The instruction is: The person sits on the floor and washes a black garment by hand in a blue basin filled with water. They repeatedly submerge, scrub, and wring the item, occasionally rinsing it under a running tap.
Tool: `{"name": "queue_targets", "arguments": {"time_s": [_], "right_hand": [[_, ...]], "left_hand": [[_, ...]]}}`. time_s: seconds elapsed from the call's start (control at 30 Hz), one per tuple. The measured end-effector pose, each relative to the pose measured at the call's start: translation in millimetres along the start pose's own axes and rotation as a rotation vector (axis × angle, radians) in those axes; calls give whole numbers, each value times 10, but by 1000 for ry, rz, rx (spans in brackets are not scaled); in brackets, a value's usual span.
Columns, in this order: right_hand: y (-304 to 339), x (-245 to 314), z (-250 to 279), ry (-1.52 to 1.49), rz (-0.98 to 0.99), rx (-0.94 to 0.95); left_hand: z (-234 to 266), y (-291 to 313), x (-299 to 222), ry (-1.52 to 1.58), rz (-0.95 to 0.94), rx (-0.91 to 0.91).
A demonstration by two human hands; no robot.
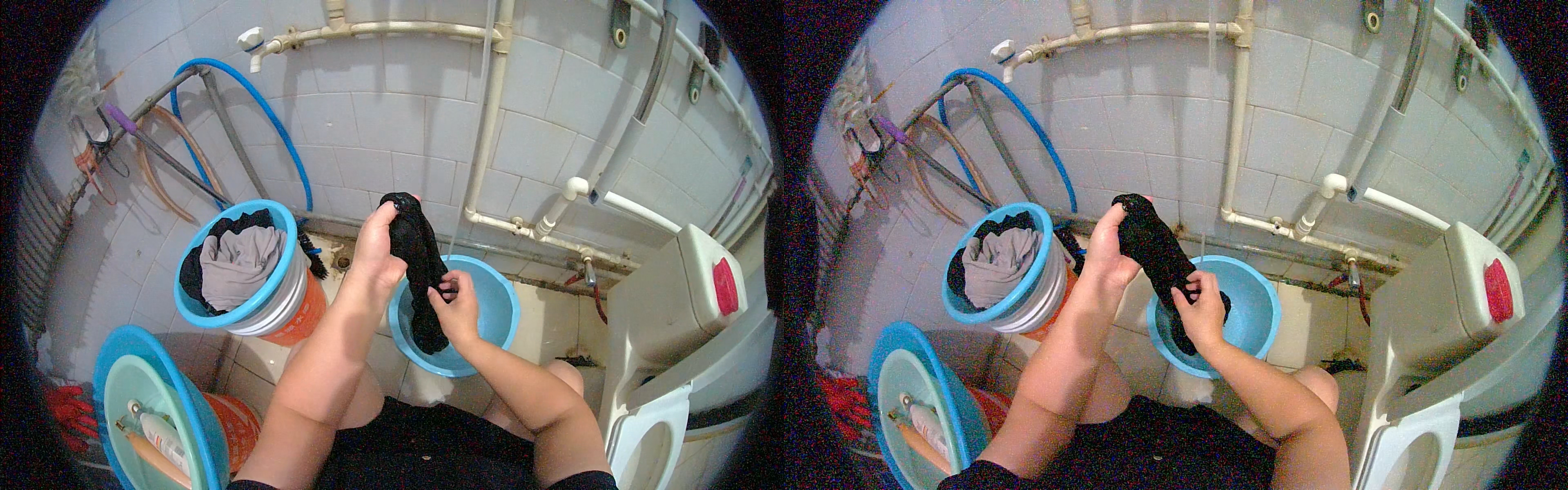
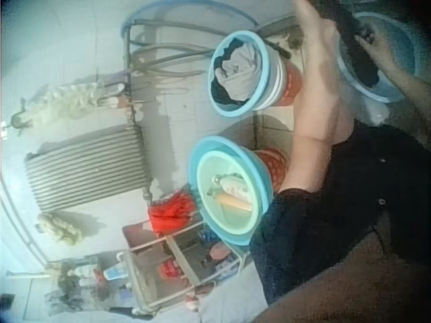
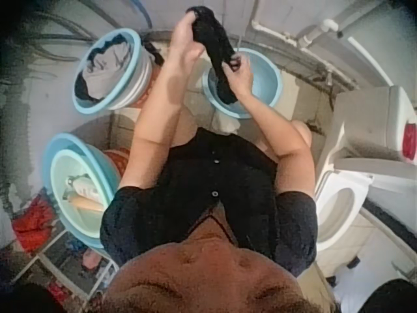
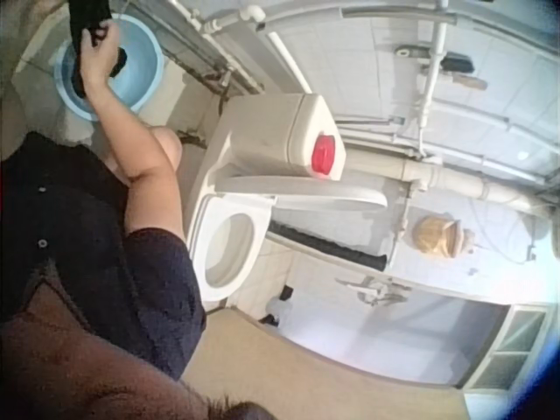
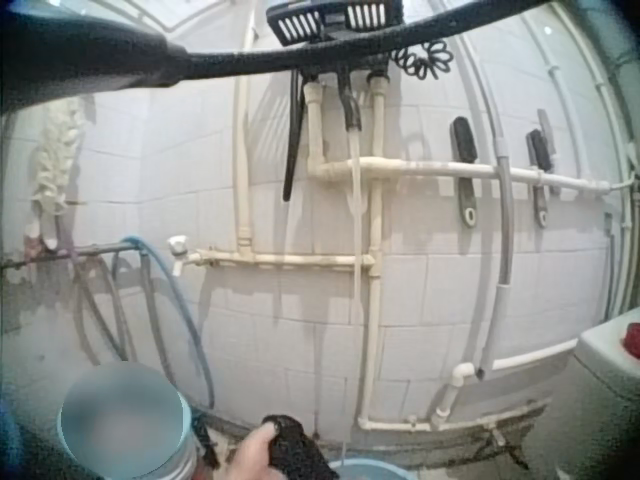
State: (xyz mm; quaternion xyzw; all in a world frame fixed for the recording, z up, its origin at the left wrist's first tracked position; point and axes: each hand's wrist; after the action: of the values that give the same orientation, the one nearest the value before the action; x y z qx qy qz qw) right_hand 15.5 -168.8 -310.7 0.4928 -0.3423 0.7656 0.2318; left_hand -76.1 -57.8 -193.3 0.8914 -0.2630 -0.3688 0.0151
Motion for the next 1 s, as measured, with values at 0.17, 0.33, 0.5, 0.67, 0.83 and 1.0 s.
{"name": "queue_targets", "arguments": {"time_s": [0.17,0.33,0.5,0.67,0.83,1.0], "right_hand": [[7,-49,-39,180,257,101],[-22,-94,-81,236,277,188],[-101,-12,-48,374,277,199],[-387,-120,128,173,210,130],[-730,-140,401,48,-19,-31],[-1138,-480,506,-208,-75,-192]], "left_hand": [[-16,-12,42,-10,54,-17],[-14,-44,49,-17,44,-21],[26,-81,59,19,50,-3],[143,-172,-152,151,46,-1],[276,-327,-239,136,40,-166],[387,-520,-119,16,117,-127]]}}
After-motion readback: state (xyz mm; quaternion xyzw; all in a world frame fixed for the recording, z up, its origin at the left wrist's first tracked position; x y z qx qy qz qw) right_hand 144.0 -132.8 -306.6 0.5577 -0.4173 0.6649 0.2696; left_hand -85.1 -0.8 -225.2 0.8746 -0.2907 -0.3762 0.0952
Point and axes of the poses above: each hand's wrist, its own y-axis away from the middle knuckle, its own z-axis out of the back of the hand, x = y × z, and after that the axes turned 10 degrees about -x, right-handed
